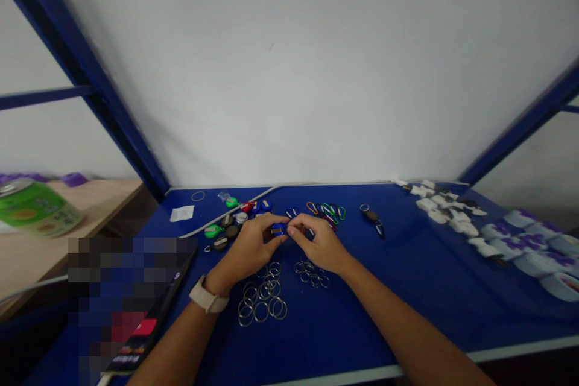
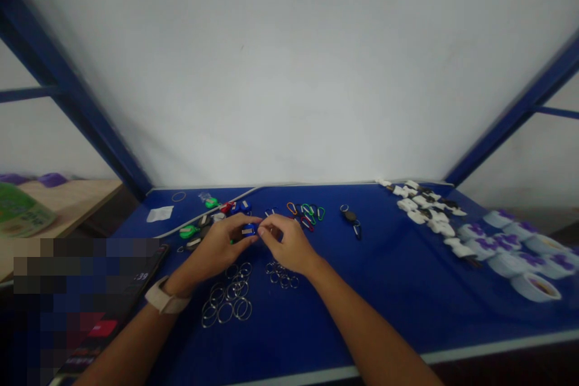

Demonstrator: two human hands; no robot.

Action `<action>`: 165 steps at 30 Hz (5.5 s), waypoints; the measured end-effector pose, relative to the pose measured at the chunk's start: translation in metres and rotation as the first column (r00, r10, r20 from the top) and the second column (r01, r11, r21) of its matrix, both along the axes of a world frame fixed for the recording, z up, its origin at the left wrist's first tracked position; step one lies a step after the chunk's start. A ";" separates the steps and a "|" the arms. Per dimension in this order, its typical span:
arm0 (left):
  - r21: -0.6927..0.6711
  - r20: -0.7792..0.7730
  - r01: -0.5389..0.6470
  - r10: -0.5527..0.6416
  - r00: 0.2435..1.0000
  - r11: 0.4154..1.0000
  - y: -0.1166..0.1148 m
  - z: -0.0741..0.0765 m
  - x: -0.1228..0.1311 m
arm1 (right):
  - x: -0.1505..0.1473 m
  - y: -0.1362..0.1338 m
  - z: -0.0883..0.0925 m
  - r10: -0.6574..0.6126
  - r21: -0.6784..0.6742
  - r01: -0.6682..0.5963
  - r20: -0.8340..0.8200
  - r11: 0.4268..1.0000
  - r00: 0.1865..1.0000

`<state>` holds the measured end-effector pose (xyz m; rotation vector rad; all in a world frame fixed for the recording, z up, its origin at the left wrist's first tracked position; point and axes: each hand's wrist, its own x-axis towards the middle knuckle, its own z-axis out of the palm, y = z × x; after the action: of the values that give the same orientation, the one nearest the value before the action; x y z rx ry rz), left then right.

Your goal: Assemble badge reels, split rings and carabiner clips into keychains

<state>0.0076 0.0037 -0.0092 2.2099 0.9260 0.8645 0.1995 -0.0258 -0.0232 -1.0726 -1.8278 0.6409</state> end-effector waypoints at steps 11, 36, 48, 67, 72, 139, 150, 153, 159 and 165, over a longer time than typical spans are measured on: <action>-0.059 0.049 0.018 -0.015 0.999 0.998 0.000 -0.003 -0.001 | 0.002 0.001 0.001 -0.010 -0.014 0.010 0.014 1.000 1.000; -0.033 0.029 -0.072 0.073 0.997 0.997 -0.002 0.003 0.000 | 0.010 0.004 0.003 -0.104 -0.011 0.104 -0.051 0.995 0.993; -0.018 0.037 0.015 -0.015 0.999 1.000 0.000 -0.001 0.000 | 0.004 0.004 -0.005 0.008 0.032 -0.007 -0.024 0.999 1.000; -0.024 0.040 0.012 -0.011 0.999 1.000 0.001 -0.004 -0.001 | 0.003 0.001 -0.002 -0.025 -0.012 0.025 -0.001 1.000 1.000; -0.010 0.034 -0.022 0.023 0.999 1.000 0.002 -0.006 -0.002 | 0.006 0.001 0.001 -0.030 -0.012 0.031 0.045 0.999 0.999; -0.693 0.443 0.143 0.261 0.858 0.706 0.016 -0.010 -0.008 | 0.000 -0.005 0.001 0.047 -0.112 -0.027 0.186 0.993 0.981; -0.653 0.308 0.042 0.214 0.927 0.756 0.011 -0.002 -0.004 | -0.001 -0.004 0.003 0.027 -0.166 -0.004 0.136 0.986 0.990; -0.656 0.279 0.038 0.196 0.940 0.754 0.010 0.003 -0.004 | -0.002 -0.004 0.003 0.033 -0.166 -0.008 0.148 0.986 0.988; -0.644 0.283 0.074 0.147 0.948 0.761 0.008 0.005 -0.003 | -0.002 -0.004 0.003 0.067 -0.150 -0.045 0.151 0.988 0.986; -0.584 0.220 0.068 0.077 0.973 0.809 0.005 0.010 -0.003 | -0.002 -0.004 0.000 0.049 -0.130 -0.029 0.152 0.991 0.987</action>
<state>0.0046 0.0089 0.0003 1.5329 0.9285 0.6959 0.1976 -0.0298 -0.0230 -1.2027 -1.9670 0.7226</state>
